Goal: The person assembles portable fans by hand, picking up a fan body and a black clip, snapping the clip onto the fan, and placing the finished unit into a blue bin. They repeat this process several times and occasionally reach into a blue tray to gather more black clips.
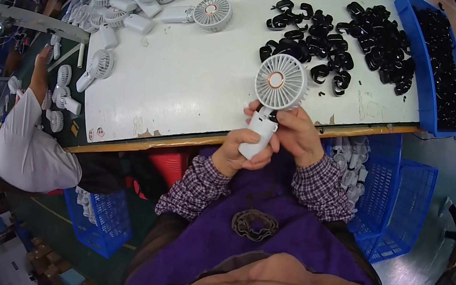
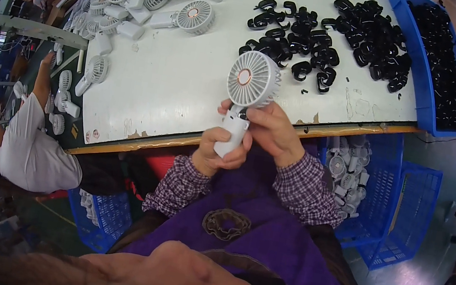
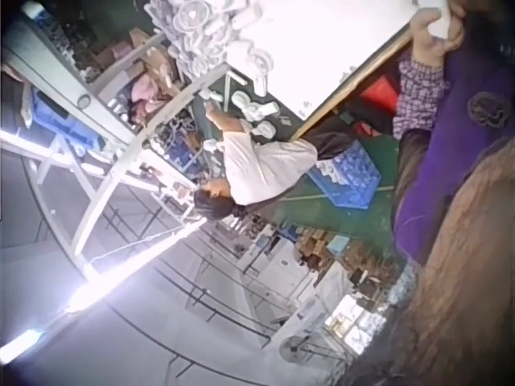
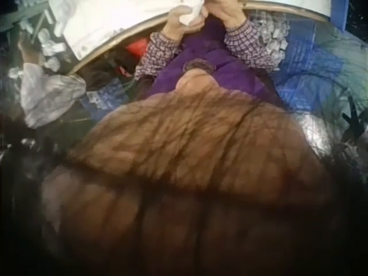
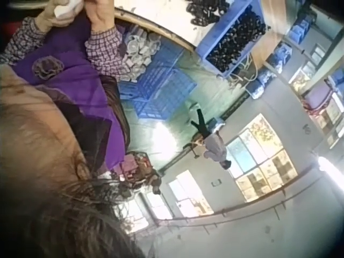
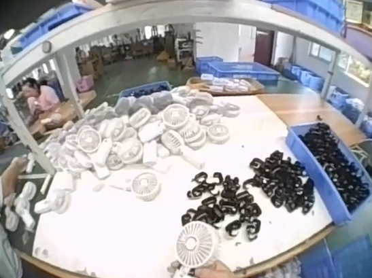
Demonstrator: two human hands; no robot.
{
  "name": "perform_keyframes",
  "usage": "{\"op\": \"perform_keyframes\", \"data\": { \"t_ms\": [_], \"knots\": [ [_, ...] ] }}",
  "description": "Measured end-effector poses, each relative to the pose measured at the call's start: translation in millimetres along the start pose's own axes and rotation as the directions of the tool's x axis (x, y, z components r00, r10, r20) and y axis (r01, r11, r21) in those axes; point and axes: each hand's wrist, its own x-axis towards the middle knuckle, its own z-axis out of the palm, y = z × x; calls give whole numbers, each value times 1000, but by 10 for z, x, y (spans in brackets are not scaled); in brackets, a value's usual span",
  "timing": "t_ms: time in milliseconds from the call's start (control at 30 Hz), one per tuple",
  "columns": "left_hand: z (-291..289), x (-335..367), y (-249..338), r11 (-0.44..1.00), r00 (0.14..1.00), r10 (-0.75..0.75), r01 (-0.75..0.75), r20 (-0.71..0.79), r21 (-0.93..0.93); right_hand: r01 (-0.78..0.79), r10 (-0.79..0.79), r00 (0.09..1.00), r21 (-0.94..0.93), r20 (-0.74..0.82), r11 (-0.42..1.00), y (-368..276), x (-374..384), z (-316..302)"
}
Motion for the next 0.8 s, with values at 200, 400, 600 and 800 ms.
{"op": "perform_keyframes", "data": {
  "t_ms": [200,400,600,800],
  "knots": [
    [584,279,-191,1000,973,-12,12,-232,-4,164,-161,986,81,-34,983,-72,-408,106],
    [637,385,629,314,821,437,243,-367,918,490,-493,821,-90,-289,867,-457,-1448,-185],
    [-240,111,2654,-680,641,730,644,238,351,23,-106,475,-109,-873,994,-97,-2913,-2009],
    [29,228,2770,-746,745,663,666,-76,15,3,46,-239,47,-970,999,406,-3100,-3331]
  ]
}}
